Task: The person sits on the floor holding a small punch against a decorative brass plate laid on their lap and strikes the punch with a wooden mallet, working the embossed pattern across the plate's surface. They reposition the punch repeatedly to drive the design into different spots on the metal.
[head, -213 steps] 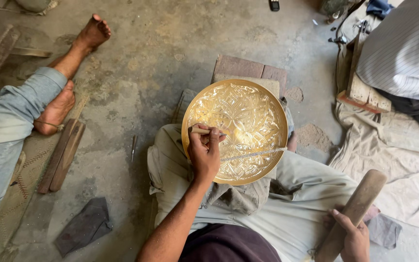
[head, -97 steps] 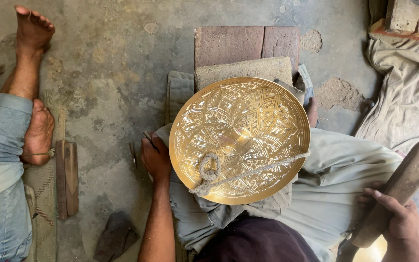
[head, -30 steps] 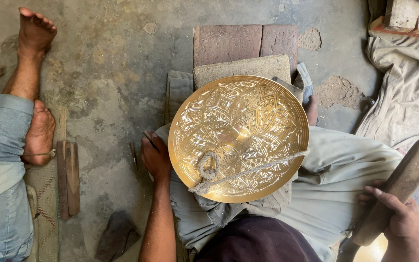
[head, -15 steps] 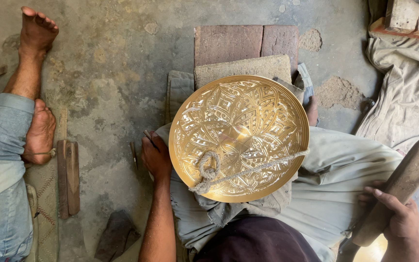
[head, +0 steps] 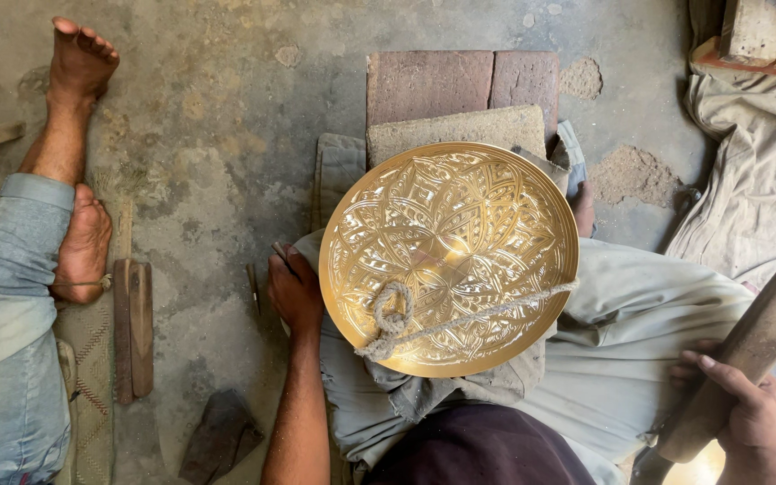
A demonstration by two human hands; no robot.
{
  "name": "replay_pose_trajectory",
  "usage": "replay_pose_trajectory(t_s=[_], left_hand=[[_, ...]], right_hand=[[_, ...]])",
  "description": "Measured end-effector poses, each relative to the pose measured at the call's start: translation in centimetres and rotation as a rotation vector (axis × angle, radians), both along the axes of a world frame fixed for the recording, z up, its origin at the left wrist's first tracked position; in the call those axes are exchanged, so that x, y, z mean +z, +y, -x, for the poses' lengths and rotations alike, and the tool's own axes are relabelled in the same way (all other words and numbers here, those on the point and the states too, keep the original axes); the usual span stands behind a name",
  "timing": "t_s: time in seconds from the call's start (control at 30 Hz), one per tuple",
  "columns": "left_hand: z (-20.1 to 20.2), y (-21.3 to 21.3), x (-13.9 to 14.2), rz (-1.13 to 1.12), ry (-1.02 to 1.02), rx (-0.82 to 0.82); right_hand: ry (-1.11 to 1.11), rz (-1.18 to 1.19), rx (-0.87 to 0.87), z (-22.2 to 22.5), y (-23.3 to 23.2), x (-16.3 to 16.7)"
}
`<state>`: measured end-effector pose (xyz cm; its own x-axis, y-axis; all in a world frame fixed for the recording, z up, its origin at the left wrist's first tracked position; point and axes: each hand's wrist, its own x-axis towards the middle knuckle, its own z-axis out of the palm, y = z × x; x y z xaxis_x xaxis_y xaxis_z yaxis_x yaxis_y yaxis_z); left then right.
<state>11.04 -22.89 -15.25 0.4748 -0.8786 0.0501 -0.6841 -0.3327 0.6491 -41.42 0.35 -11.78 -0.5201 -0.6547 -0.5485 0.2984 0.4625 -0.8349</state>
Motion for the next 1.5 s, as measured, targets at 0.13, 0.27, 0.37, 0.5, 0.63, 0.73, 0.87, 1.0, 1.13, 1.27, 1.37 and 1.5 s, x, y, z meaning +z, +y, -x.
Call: replay_pose_trajectory(t_s=[0.13, 0.27, 0.37, 0.5, 0.63, 0.73, 0.87, 1.0, 1.13, 1.27, 1.37, 1.5], left_hand=[[0.0, 0.0, 0.1, 0.002, 0.001, -0.003], [0.2, -0.1, 0.2, 0.000, -0.001, 0.003], [0.2, 0.0, 0.4, -0.007, -0.004, 0.002], [0.2, 0.1, 0.6, -0.059, 0.036, 0.017], [0.3, 0.2, 0.9, -0.056, 0.015, 0.018], [0.5, 0.4, 1.1, -0.047, 0.009, 0.018], [0.7, 0.6, 1.3, -0.071, 0.010, 0.030], [1.0, 0.8, 1.6, -0.063, -0.015, 0.031], [1.2, 0.9, 2.3, -0.042, -0.015, 0.037], [1.6, 1.0, 3.2, -0.021, -0.020, 0.038], [1.8, 1.3, 3.6, -0.041, -0.014, 0.039], [1.8, 1.6, 3.4, 0.001, -0.019, 0.036]], right_hand=[[0.003, 0.000, 0.001, -0.1, 0.0, 0.1], [0.025, -0.026, -0.004, -0.1, 0.0, 0.2], [0.017, -0.019, 0.012, 0.0, 0.1, 0.3], [-0.005, 0.000, 0.009, 0.0, 0.2, 0.3], [-0.004, 0.002, 0.002, 0.0, 0.3, 0.5], [0.001, 0.009, 0.005, 0.0, 0.5, 0.6], [0.003, 0.013, 0.007, 0.2, 0.7, 0.8], [-0.009, 0.017, -0.003, 0.4, 0.8, 0.9], [-0.005, 0.027, 0.005, 0.4, 0.9, 1.0], [0.019, 0.008, 0.012, 0.5, 1.1, 1.2], [-0.002, 0.019, 0.011, 0.6, 1.3, 1.3], [0.013, 0.029, 0.032, 0.7, 1.5, 1.3]])
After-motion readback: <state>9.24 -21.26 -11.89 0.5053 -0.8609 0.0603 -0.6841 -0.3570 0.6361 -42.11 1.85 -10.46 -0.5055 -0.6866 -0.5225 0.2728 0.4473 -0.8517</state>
